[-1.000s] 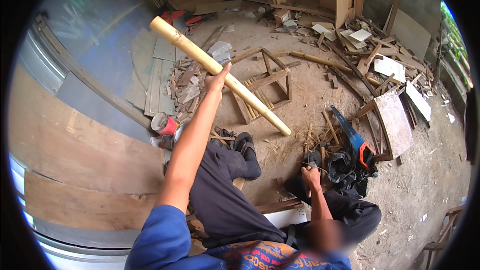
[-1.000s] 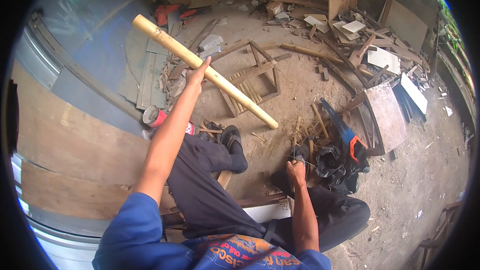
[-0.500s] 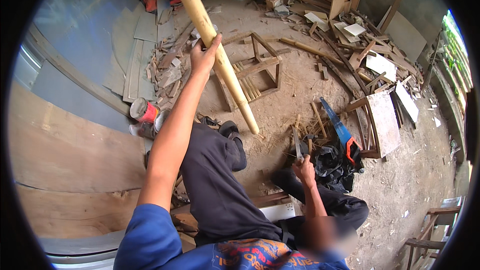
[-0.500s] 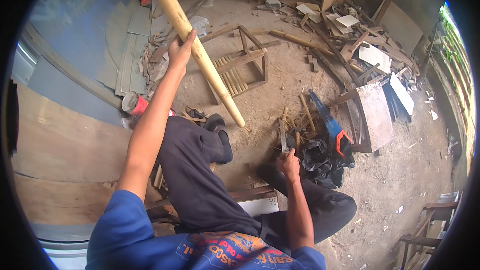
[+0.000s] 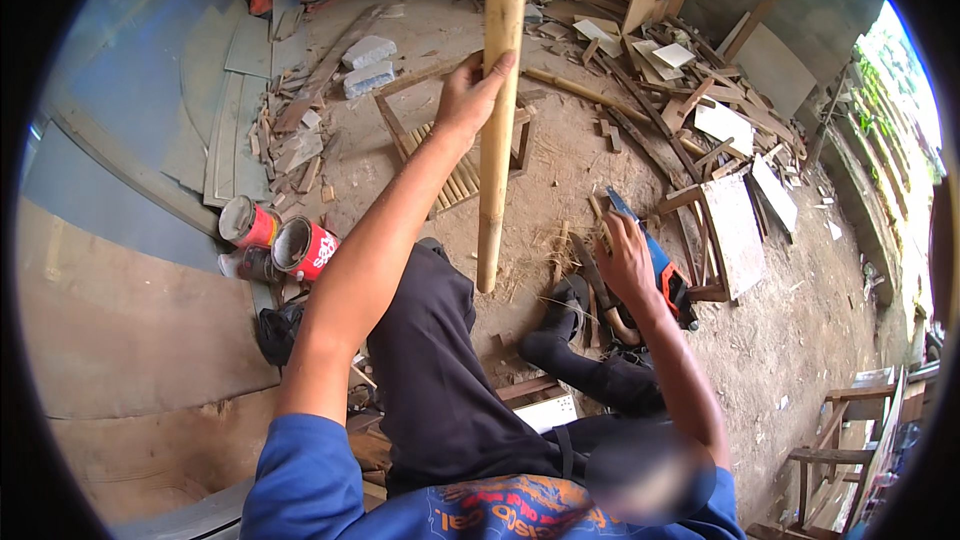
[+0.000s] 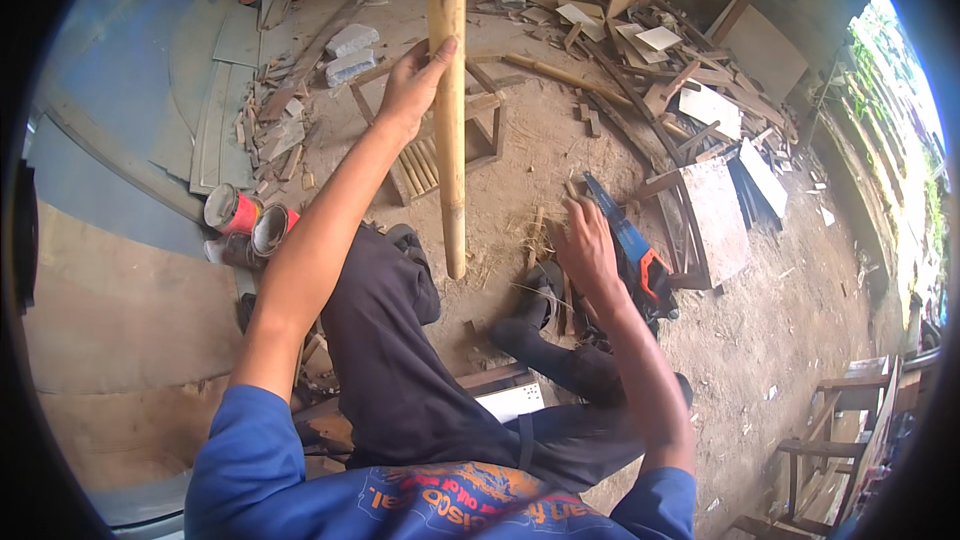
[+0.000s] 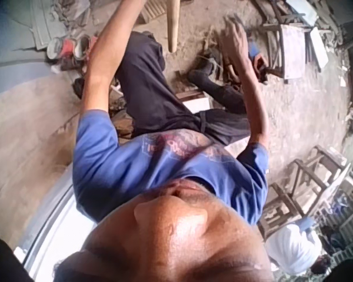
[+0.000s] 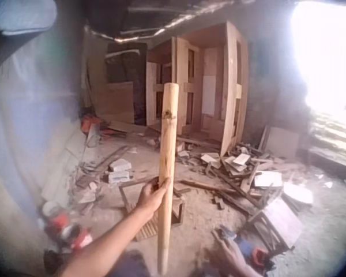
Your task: The person sits on the floor and uses a knife to shave and smooth a long bamboo pole. They rotate the pole to work on different sides, then place it into a wooden frame and use a hand saw to cut it.
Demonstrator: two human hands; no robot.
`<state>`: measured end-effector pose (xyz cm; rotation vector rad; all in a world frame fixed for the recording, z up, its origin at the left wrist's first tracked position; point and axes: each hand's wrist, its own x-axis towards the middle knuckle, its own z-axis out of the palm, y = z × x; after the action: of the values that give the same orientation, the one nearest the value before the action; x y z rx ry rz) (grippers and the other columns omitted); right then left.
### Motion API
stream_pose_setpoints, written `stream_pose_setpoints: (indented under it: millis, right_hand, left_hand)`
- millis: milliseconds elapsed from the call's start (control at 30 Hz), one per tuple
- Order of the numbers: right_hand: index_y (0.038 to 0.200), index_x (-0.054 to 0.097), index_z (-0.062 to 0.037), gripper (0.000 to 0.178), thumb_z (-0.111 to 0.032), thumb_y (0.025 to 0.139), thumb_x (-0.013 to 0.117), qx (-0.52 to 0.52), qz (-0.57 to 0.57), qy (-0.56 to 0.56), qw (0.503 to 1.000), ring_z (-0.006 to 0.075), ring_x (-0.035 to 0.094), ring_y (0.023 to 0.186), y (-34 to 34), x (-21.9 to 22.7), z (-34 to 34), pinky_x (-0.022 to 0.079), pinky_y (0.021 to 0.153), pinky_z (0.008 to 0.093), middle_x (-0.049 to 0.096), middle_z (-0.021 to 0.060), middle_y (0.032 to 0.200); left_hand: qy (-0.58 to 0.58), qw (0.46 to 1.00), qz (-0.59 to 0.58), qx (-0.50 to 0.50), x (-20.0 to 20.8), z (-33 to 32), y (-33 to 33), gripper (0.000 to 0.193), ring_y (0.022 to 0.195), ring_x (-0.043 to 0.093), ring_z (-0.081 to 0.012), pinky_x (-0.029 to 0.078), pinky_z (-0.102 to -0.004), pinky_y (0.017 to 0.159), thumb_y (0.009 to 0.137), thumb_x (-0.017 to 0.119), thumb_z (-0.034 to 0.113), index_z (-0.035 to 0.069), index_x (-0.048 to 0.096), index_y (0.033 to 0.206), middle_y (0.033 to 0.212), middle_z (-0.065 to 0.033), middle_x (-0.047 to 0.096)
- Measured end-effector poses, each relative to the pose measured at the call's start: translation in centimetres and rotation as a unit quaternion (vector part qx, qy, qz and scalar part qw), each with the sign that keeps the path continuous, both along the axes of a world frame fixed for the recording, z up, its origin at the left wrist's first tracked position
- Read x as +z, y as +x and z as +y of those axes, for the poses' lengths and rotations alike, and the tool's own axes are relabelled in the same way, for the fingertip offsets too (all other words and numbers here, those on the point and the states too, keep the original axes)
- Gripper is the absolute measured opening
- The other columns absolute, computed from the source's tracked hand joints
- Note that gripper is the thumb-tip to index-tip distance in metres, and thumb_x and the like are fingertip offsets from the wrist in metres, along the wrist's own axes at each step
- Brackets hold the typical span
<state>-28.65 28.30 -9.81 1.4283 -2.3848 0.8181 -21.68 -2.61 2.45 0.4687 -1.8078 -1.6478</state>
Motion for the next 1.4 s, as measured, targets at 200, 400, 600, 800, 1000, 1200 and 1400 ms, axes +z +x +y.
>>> stream_pose_setpoints:
  millis: [200,400,600,800,1000,1200,1400]
  right_hand:
    - [0.114,0.060,0.0033,0.040,-0.009,0.077,0.062,0.238,0.267,0.042,0.933,0.0314,0.053,0.122,-1.2,8.1,-3.2,0.042,0.107,0.0434,0.058,0.0158,0.121]
    - [0.112,0.064,0.0004,0.040,-0.010,0.073,0.065,0.230,0.311,0.126,0.914,0.0272,0.060,0.116,-2.3,8.3,-0.9,0.045,0.107,0.0408,0.064,0.0116,0.112]
    - [0.095,0.067,-0.0079,0.020,-0.008,0.075,0.065,0.103,0.255,0.244,0.930,0.0246,0.065,0.099,-2.1,6.8,1.9,0.050,0.090,0.0392,0.067,0.0076,0.095]
    - [0.099,0.067,-0.0086,0.032,-0.011,0.068,0.074,0.043,0.285,0.238,0.928,0.0234,0.059,0.097,-6.8,7.2,6.7,0.040,0.095,0.0383,0.062,0.0039,0.096]
    - [0.119,0.062,-0.0086,0.044,-0.018,0.079,0.076,-0.041,0.061,0.307,0.949,0.0288,0.058,0.105,-8.9,9.4,14.7,0.041,0.094,0.0444,0.062,0.0094,0.115]
    - [0.117,0.058,-0.0065,0.032,-0.011,0.087,0.069,-0.040,-0.097,0.220,0.970,0.0366,0.063,0.096,-8.0,-0.1,13.4,0.053,0.081,0.0488,0.061,0.0163,0.103]
    - [0.120,0.057,0.0020,0.036,-0.008,0.087,0.068,-0.098,-0.250,0.179,0.947,0.0392,0.062,0.089,-7.3,-12.2,11.8,0.052,0.078,0.0444,0.061,0.0201,0.097]
  left_hand:
    - [-0.190,0.967,-0.077,-0.152,0.2,7.5,-2.8,0.043,0.074,0.068,-0.0170,0.056,-0.0336,0.075,0.092,0.064,0.048,0.007,0.072,0.100,0.084,-0.0075,0.072]
    - [-0.230,0.937,-0.116,-0.235,-0.4,14.7,-5.2,0.053,0.093,0.071,-0.0264,0.053,-0.0398,0.084,0.087,0.070,0.053,0.008,0.070,0.115,0.103,-0.0142,0.074]
    - [-0.328,0.896,-0.057,-0.294,-0.7,17.8,-4.8,0.050,0.096,0.070,-0.0346,0.053,-0.0433,0.085,0.086,0.071,0.048,0.006,0.069,0.113,0.098,-0.0196,0.072]
    - [-0.425,0.852,-0.131,-0.278,-3.1,3.3,-4.3,0.056,0.125,0.056,-0.0296,0.043,-0.0423,0.108,0.089,0.066,0.050,0.011,0.063,0.129,0.132,-0.0163,0.062]
    - [-0.533,0.749,-0.382,-0.091,-13.0,-14.3,3.2,0.086,0.143,0.034,-0.0298,0.026,-0.0478,0.118,0.087,0.064,0.057,-0.002,0.040,0.146,0.149,-0.0246,0.041]
    - [-0.515,0.766,-0.372,-0.098,-20.2,-17.4,2.9,0.065,0.108,0.062,-0.0408,0.045,-0.0481,0.099,0.093,0.057,0.054,-0.004,0.057,0.124,0.109,-0.0286,0.066]
    - [-0.416,0.799,-0.419,-0.114,-20.0,-14.2,0.8,0.062,0.087,0.065,-0.0461,0.052,-0.0492,0.082,0.094,0.057,0.052,-0.008,0.061,0.111,0.087,-0.0312,0.067]
